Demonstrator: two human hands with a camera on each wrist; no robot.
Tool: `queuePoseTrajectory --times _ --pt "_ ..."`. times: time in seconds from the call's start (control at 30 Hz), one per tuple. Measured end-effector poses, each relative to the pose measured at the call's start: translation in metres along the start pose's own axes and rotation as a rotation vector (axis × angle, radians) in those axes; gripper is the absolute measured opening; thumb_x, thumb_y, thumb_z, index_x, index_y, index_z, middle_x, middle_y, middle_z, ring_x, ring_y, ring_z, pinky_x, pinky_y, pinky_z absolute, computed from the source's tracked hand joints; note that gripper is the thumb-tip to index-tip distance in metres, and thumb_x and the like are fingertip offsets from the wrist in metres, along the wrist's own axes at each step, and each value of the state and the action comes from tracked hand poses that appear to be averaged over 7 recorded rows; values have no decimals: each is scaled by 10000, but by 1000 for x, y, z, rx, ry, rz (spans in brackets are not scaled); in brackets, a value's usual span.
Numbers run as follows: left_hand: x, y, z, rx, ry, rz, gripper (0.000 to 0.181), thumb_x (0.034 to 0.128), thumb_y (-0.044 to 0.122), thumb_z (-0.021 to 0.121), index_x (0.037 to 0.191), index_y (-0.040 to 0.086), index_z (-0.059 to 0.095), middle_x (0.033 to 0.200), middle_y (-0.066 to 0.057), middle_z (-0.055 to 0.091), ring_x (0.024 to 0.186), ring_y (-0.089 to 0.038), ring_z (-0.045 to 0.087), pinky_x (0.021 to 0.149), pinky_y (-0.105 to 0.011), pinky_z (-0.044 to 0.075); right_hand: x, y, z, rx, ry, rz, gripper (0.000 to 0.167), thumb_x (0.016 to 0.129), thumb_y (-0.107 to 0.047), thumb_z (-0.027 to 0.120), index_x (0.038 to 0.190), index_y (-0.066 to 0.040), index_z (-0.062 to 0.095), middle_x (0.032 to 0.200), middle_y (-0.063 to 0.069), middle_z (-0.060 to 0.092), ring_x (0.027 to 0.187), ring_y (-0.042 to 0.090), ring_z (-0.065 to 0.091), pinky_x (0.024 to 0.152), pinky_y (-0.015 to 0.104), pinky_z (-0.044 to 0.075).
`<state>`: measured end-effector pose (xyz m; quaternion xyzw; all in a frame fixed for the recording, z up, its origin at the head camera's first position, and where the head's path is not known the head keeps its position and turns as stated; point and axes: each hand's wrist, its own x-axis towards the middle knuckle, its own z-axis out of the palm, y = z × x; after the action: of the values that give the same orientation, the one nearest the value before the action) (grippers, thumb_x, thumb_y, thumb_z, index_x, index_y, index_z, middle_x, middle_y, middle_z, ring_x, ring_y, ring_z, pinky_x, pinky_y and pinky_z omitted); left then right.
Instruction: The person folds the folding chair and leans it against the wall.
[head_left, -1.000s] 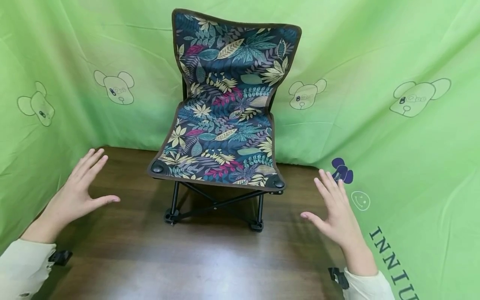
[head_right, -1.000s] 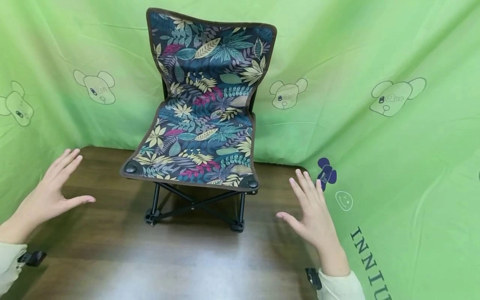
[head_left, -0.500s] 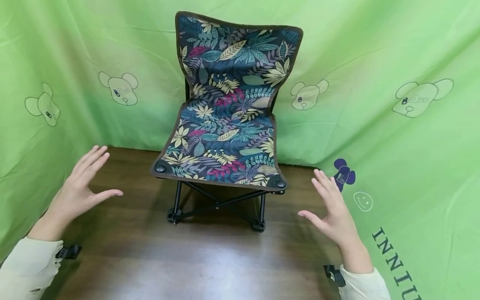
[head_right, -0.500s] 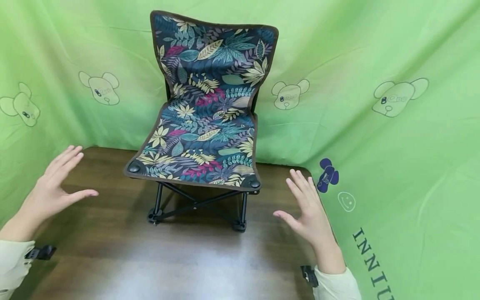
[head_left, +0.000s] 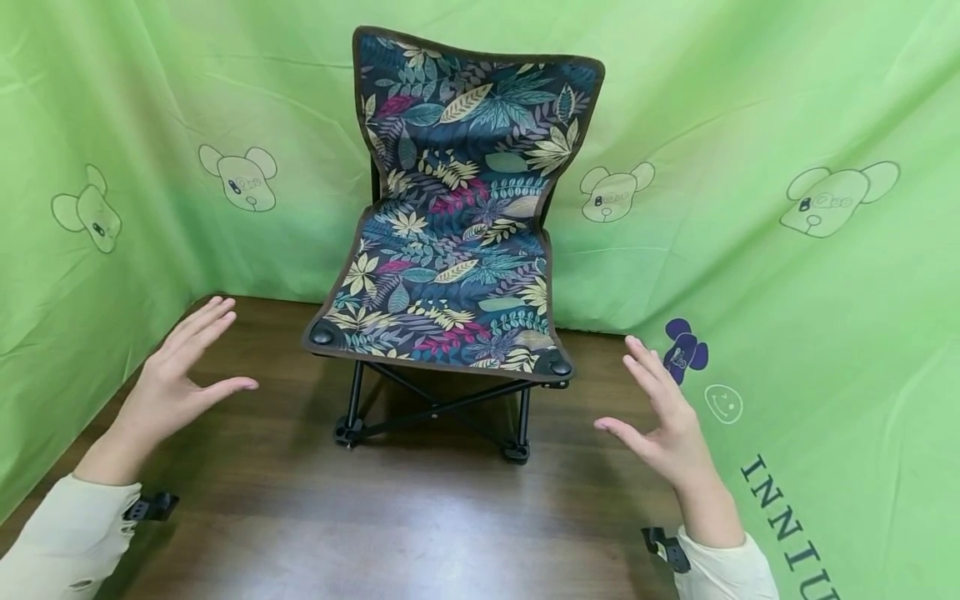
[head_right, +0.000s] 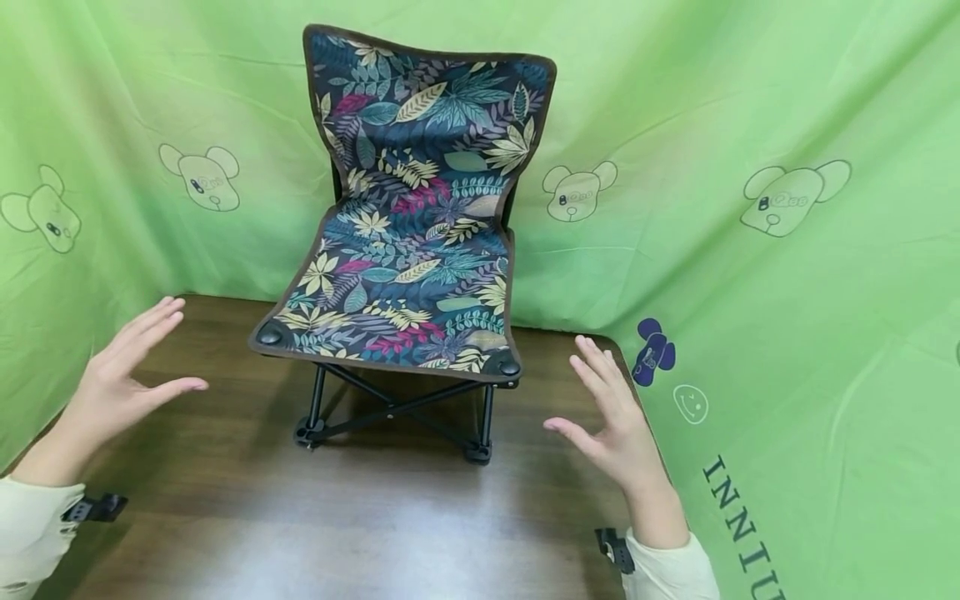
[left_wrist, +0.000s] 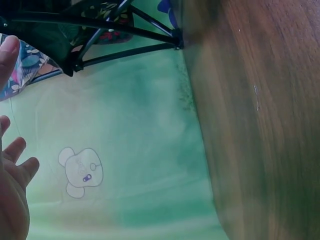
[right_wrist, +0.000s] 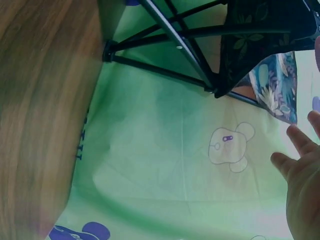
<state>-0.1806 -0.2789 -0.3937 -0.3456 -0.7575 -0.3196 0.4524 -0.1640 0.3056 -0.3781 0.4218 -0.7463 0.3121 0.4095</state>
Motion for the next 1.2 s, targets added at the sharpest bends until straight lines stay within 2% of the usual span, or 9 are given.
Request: queuePoseTrajectory --times 0.13,0.23,0.4,0.67,1.0,1.2 --pt "-3 -4 0 -3 9 11 813 862 580 718 1297 -102 634 1323 -333 609 1390 -370 510 1205 -339 357 2 -4 3 9 9 -15 731 910 -408 766 1299 169 544 1401 380 518 1387 414 494 1219 383 343" --pt "-3 -7 0 -20 20 24 782 861 552 736 1283 -101 646 1321 -321 619 1362 -399 526 1197 -331 368 3 -6 5 23 15 -37 699 912 -383 771 1281 171 560 1384 387 526 1376 422 503 1206 380 363" --pt "6 -1 3 -53 42 51 729 872 506 750 1252 -110 662 1289 -329 633 1330 -407 554 1180 -330 393 8 -5 9 47 39 -75 654 900 -337 794 1254 170 583 1343 400 547 1352 448 518 1193 420 380" --pt "12 6 8 -104 29 62 685 883 465 753 1241 -112 667 1268 -329 644 1325 -408 557 1170 -329 405 15 -5 15 88 71 -104 607 882 -290 815 1227 165 612 1295 397 582 1312 441 559 1172 435 408" --pt "17 12 15 -139 36 72 645 891 433 758 1226 -112 678 1235 -334 657 1303 -401 581 1152 -318 425 26 -9 21 123 69 -122 559 881 -249 815 1203 169 632 1267 396 600 1287 423 586 1165 455 413" --pt "20 11 21 -156 15 81 627 897 418 755 1233 -106 680 1244 -324 660 1299 -397 584 1146 -310 429 30 -10 25 158 48 -125 524 882 -211 813 1211 161 645 1256 403 602 1282 430 588 1161 467 415"
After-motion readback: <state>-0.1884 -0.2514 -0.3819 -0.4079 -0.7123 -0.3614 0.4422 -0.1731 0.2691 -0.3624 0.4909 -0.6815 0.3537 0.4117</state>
